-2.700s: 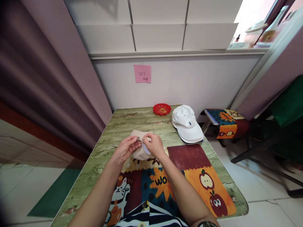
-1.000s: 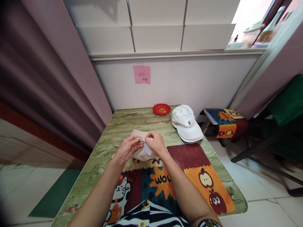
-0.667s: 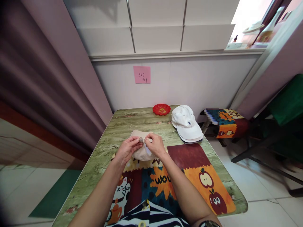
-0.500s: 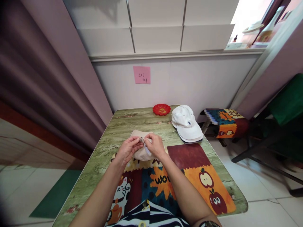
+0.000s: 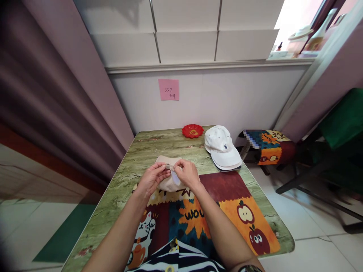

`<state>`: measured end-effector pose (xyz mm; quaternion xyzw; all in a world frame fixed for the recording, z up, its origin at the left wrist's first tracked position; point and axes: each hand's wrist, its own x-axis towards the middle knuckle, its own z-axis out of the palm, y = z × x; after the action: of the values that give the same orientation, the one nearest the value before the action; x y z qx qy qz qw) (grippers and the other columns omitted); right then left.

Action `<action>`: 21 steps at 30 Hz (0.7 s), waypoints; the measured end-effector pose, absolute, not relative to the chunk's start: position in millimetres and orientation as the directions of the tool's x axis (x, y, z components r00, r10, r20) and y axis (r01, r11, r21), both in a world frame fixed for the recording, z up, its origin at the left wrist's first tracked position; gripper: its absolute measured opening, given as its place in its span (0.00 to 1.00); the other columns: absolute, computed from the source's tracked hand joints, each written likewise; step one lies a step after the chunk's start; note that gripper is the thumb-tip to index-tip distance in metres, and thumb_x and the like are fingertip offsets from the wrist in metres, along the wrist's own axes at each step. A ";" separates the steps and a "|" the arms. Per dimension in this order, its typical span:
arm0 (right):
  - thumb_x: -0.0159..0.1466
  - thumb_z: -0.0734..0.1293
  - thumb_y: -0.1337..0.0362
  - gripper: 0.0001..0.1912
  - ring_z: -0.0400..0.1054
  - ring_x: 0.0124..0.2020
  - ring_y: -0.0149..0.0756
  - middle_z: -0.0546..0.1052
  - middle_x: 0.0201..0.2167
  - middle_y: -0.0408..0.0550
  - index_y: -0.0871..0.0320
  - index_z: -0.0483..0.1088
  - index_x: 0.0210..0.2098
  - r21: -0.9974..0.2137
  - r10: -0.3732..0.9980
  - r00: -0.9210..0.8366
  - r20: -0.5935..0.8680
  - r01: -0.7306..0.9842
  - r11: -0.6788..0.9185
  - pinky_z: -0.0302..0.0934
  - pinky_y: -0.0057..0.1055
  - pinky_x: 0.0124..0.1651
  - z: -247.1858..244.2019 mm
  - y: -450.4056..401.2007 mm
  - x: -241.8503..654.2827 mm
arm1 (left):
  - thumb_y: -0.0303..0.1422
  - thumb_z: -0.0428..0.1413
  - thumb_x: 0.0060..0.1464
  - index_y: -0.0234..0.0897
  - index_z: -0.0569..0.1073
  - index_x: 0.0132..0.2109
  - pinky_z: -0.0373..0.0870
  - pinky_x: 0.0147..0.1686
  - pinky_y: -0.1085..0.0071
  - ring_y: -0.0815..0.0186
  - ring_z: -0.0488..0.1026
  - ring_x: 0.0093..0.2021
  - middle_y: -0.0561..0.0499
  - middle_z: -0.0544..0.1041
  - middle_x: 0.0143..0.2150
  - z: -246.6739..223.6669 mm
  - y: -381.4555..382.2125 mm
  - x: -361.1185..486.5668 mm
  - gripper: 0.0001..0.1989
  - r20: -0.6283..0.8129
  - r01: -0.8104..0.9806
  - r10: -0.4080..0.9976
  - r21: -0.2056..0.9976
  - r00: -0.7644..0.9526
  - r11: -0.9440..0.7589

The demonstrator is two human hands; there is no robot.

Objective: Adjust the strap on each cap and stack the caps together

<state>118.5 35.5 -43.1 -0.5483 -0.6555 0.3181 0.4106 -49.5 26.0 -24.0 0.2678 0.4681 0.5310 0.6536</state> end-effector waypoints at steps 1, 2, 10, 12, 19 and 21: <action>0.59 0.64 0.59 0.09 0.66 0.25 0.33 0.75 0.22 0.42 0.55 0.73 0.28 -0.869 0.980 -0.068 0.187 0.453 0.197 0.55 0.25 0.30 -44.1 35.8 118.4 | 0.19 0.58 0.55 0.30 0.73 0.36 0.79 0.30 0.74 0.68 0.78 0.25 0.48 0.79 0.27 -23.9 25.7 -49.7 0.04 -0.329 -0.442 0.944 0.847 0.003 0.296; 0.60 0.64 0.58 0.09 0.66 0.25 0.33 0.75 0.22 0.42 0.55 0.73 0.28 -0.873 0.980 -0.076 0.183 0.446 0.198 0.55 0.25 0.30 -45.0 36.1 118.5 | 0.19 0.58 0.55 0.30 0.73 0.36 0.79 0.30 0.73 0.68 0.78 0.25 0.48 0.79 0.27 -23.7 25.4 -50.0 0.04 -0.329 -0.441 0.944 0.846 0.008 0.299; 0.61 0.63 0.58 0.11 0.69 0.25 0.33 0.76 0.23 0.42 0.56 0.72 0.29 -0.917 0.982 -0.128 0.139 0.357 0.176 0.59 0.25 0.32 -46.7 37.3 118.0 | 0.22 0.60 0.54 0.31 0.73 0.37 0.79 0.31 0.71 0.66 0.79 0.26 0.48 0.79 0.27 -23.3 23.5 -50.2 0.04 -0.315 -0.445 0.948 0.842 0.052 0.304; 0.62 0.62 0.59 0.11 0.70 0.25 0.32 0.76 0.22 0.42 0.57 0.71 0.28 -0.933 0.981 -0.153 0.122 0.320 0.166 0.60 0.26 0.32 -45.1 36.5 115.9 | 0.22 0.61 0.54 0.30 0.74 0.38 0.79 0.33 0.71 0.66 0.79 0.27 0.47 0.80 0.28 -24.1 22.6 -49.4 0.04 -0.312 -0.452 0.947 0.837 0.072 0.310; 0.61 0.63 0.58 0.11 0.70 0.26 0.33 0.77 0.22 0.43 0.57 0.74 0.30 -0.915 0.979 -0.142 0.143 0.358 0.186 0.59 0.26 0.32 -38.7 32.2 114.3 | 0.22 0.63 0.51 0.29 0.75 0.37 0.80 0.37 0.70 0.65 0.80 0.30 0.45 0.81 0.30 -26.1 22.5 -51.1 0.06 -0.304 -0.468 0.947 0.825 0.102 0.316; 0.61 0.64 0.57 0.12 0.69 0.26 0.33 0.77 0.23 0.43 0.57 0.74 0.31 -0.911 0.979 -0.132 0.153 0.366 0.192 0.60 0.26 0.32 -37.9 31.9 117.0 | 0.22 0.63 0.52 0.30 0.74 0.37 0.79 0.37 0.71 0.67 0.80 0.29 0.46 0.81 0.30 -25.4 24.3 -53.1 0.05 -0.299 -0.475 0.950 0.826 0.090 0.305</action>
<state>117.0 31.9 -37.9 -0.5146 -0.6534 0.3730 0.4112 -53.1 24.3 -25.4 0.2770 0.4289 0.5205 0.6844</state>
